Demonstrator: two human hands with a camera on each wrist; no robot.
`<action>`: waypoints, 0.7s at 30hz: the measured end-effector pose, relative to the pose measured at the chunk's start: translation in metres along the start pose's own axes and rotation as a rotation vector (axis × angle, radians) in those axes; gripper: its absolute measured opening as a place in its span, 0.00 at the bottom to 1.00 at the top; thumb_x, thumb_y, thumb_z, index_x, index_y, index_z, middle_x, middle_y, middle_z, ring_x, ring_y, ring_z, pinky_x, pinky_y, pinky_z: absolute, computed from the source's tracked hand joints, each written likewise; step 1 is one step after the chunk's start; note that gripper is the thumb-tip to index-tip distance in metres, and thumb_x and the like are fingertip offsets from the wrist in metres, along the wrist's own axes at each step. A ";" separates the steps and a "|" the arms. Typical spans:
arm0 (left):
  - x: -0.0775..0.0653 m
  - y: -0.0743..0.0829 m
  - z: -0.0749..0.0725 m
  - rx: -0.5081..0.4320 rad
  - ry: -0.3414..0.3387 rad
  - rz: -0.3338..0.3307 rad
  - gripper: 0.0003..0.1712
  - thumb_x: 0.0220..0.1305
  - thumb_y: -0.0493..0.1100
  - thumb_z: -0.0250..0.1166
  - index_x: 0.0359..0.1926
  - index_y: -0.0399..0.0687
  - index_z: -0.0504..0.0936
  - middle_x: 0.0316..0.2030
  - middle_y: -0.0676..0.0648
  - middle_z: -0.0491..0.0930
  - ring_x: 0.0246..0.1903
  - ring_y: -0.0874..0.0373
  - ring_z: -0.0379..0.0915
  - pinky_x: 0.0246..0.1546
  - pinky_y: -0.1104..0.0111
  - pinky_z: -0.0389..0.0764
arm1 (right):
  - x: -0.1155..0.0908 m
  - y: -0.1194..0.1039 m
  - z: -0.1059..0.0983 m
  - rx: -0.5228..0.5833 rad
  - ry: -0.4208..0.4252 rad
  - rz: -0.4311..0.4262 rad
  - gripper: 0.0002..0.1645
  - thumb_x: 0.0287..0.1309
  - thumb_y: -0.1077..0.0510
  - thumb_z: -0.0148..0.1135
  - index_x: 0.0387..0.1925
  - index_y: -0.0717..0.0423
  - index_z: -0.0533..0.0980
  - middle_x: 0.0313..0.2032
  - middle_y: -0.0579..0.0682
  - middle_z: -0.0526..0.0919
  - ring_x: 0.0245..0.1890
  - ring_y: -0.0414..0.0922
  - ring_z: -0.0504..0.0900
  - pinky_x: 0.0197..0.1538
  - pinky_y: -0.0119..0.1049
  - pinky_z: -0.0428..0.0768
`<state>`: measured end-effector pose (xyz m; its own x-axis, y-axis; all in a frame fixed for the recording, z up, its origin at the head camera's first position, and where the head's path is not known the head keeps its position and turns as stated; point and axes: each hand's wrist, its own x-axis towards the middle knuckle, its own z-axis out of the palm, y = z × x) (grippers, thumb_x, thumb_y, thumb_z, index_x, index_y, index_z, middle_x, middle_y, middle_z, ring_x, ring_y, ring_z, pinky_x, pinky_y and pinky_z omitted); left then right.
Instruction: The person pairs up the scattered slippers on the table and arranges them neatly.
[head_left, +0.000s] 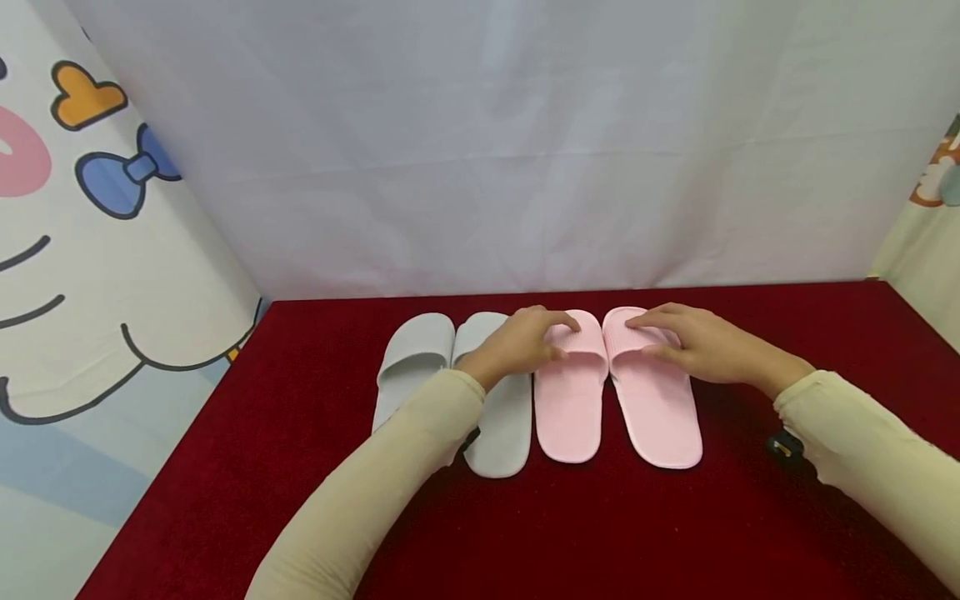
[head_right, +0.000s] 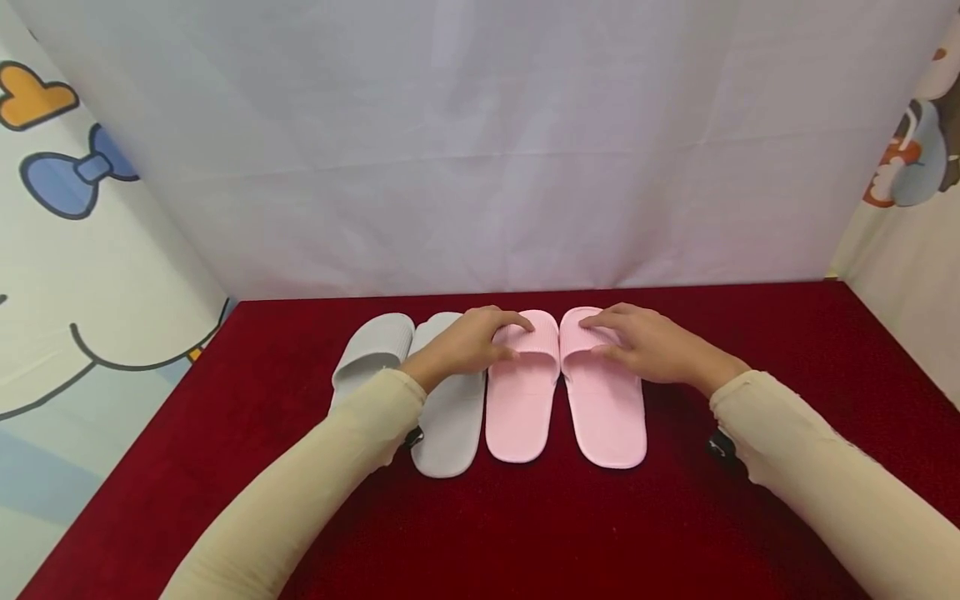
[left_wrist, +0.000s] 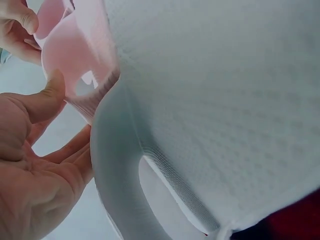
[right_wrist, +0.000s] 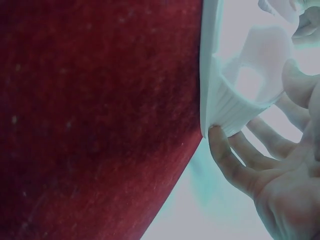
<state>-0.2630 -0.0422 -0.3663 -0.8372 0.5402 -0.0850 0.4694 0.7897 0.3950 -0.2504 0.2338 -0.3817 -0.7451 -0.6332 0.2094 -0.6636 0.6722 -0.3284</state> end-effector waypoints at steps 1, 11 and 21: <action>-0.001 0.000 0.000 -0.004 -0.006 -0.009 0.24 0.65 0.41 0.68 0.62 0.54 0.79 0.59 0.44 0.79 0.61 0.51 0.71 0.65 0.60 0.70 | 0.001 0.000 0.001 0.006 -0.010 0.008 0.22 0.63 0.58 0.65 0.59 0.54 0.79 0.56 0.58 0.82 0.59 0.57 0.78 0.60 0.56 0.74; -0.004 -0.002 0.006 0.010 0.017 0.012 0.25 0.65 0.41 0.68 0.63 0.53 0.79 0.57 0.43 0.80 0.59 0.51 0.73 0.62 0.60 0.73 | 0.001 0.002 0.006 0.057 -0.044 0.048 0.23 0.65 0.58 0.63 0.61 0.56 0.77 0.59 0.59 0.79 0.62 0.58 0.75 0.63 0.56 0.72; -0.025 0.012 0.017 -0.021 0.103 0.029 0.30 0.66 0.45 0.67 0.68 0.55 0.72 0.67 0.44 0.70 0.65 0.52 0.71 0.66 0.60 0.72 | -0.015 0.001 0.014 0.080 -0.065 0.052 0.31 0.69 0.51 0.59 0.70 0.56 0.67 0.67 0.61 0.69 0.68 0.61 0.64 0.67 0.61 0.63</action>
<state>-0.2318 -0.0410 -0.3747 -0.8485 0.5288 0.0206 0.4884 0.7675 0.4151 -0.2386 0.2383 -0.3980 -0.7708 -0.6236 0.1307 -0.6146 0.6737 -0.4104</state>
